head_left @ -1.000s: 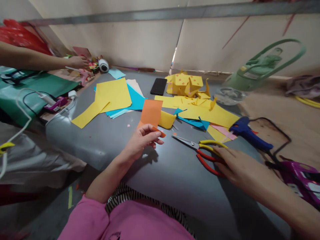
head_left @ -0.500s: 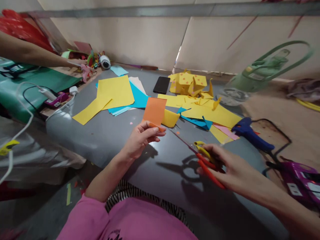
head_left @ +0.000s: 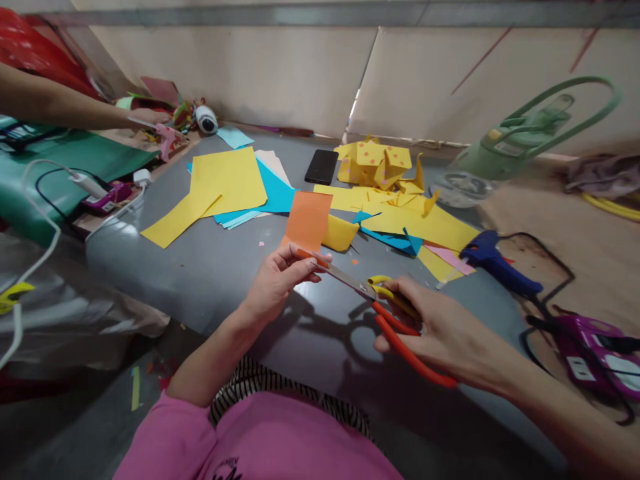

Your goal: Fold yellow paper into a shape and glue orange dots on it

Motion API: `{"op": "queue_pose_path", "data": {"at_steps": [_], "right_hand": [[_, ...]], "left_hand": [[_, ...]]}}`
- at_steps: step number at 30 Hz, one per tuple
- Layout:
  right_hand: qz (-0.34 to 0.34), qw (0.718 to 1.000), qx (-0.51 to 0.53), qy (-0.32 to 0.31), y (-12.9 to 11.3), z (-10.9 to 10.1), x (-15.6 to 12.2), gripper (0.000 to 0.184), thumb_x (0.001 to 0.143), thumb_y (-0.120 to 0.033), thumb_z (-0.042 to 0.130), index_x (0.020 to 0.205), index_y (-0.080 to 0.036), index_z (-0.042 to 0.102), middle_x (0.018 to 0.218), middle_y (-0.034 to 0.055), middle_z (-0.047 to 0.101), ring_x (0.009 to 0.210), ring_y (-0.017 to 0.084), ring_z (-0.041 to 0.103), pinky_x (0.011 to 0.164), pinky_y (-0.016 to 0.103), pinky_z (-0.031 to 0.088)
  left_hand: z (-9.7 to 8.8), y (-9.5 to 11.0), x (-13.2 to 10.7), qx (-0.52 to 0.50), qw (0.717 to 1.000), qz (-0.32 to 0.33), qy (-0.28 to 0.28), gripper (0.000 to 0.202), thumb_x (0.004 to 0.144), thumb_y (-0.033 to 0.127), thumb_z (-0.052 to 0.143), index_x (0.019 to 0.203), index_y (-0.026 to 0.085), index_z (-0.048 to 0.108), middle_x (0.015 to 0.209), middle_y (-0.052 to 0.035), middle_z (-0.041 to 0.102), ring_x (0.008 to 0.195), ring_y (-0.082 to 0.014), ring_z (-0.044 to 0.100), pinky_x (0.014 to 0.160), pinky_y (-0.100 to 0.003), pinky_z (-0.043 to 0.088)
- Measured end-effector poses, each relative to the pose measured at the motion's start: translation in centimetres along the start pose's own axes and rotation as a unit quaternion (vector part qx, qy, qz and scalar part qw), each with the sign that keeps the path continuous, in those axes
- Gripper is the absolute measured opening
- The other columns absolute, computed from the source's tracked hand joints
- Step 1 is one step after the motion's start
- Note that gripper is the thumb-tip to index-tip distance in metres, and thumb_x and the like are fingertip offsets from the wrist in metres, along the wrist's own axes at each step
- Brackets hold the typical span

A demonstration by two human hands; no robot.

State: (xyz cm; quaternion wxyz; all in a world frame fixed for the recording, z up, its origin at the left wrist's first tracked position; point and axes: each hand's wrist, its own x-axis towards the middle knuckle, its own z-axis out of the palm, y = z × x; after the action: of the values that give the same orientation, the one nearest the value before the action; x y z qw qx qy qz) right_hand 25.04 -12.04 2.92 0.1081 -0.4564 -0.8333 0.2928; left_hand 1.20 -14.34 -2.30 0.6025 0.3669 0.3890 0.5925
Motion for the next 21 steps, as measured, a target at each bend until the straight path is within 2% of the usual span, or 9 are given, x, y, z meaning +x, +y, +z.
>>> {"op": "queue_pose_path", "data": {"at_steps": [13, 21], "right_hand": [[0.029, 0.998, -0.041, -0.045, 0.45, -0.26, -0.30, 0.046, 0.070, -0.063, 0.073, 0.074, -0.025, 0.047, 0.060, -0.0047, 0.052, 0.052, 0.013, 0.045, 0.048, 0.028, 0.037], [0.031, 0.998, -0.002, -0.049, 0.54, -0.09, -0.50, 0.044, 0.069, -0.060, 0.075, 0.073, -0.026, 0.048, 0.059, -0.0040, 0.056, 0.051, 0.014, 0.047, 0.046, 0.028, 0.036]], "left_hand": [[0.41, -0.18, -0.09, -0.033, 0.999, -0.008, 0.004, 0.019, 0.075, 0.029, 0.078, 0.075, 0.017, 0.063, 0.091, -0.0040, 0.078, 0.080, -0.0152, 0.074, 0.069, -0.024, 0.057], [0.24, -0.41, -0.16, -0.049, 0.999, -0.015, -0.008, 0.017, 0.076, 0.026, 0.078, 0.076, 0.017, 0.064, 0.090, -0.0032, 0.079, 0.080, -0.0140, 0.074, 0.068, -0.023, 0.057]]}}
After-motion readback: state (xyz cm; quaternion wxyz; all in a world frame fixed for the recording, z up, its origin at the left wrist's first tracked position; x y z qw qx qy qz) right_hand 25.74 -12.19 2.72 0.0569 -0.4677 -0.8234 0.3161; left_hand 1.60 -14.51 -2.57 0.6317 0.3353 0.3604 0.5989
